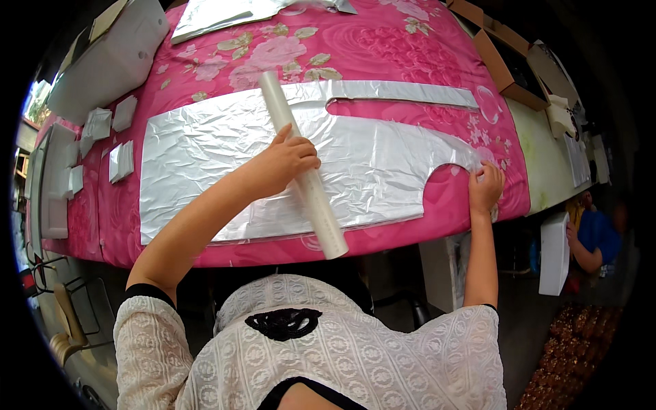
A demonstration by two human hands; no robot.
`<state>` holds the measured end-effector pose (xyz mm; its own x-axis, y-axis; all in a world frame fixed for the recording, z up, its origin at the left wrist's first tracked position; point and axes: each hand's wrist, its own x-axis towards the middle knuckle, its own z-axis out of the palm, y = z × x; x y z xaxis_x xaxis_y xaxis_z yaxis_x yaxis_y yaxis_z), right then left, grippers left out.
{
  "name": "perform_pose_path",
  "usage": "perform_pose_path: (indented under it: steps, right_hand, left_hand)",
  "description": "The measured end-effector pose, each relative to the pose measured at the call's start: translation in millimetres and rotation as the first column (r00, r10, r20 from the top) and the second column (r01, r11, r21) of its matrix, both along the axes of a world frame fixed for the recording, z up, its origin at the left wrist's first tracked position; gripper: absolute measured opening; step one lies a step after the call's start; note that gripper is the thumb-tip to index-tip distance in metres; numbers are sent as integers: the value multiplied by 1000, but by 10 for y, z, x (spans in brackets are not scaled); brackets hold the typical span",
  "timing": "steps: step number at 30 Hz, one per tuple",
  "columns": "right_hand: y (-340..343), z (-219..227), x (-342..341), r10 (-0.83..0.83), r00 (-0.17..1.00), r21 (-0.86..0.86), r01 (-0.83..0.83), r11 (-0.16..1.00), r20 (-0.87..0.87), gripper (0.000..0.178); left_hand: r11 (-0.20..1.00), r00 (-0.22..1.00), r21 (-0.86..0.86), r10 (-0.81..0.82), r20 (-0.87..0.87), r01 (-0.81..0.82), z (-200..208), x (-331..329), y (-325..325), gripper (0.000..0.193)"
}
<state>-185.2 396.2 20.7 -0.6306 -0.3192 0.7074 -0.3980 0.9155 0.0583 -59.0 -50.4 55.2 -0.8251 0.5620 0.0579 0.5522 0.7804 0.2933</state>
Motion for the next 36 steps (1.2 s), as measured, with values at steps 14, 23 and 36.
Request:
perform_pose_path:
  steps: [14,23,36]
  right_hand:
    - [-2308,763,1810,862,245,-765,-397,507,444,26]
    - [-1947,593,1994,335,499,-192,-316,929,799,47]
    - [-1835,420,2207,416,-96,-404,125,906,904,39]
  left_hand:
    - [287,521,536,-133,843,-794,342,641,271,26]
    - [322,256,108,464,848,-940,150,1450,-1866,13]
    - [864,835,283,487,-256,-417,163,693,-348,38]
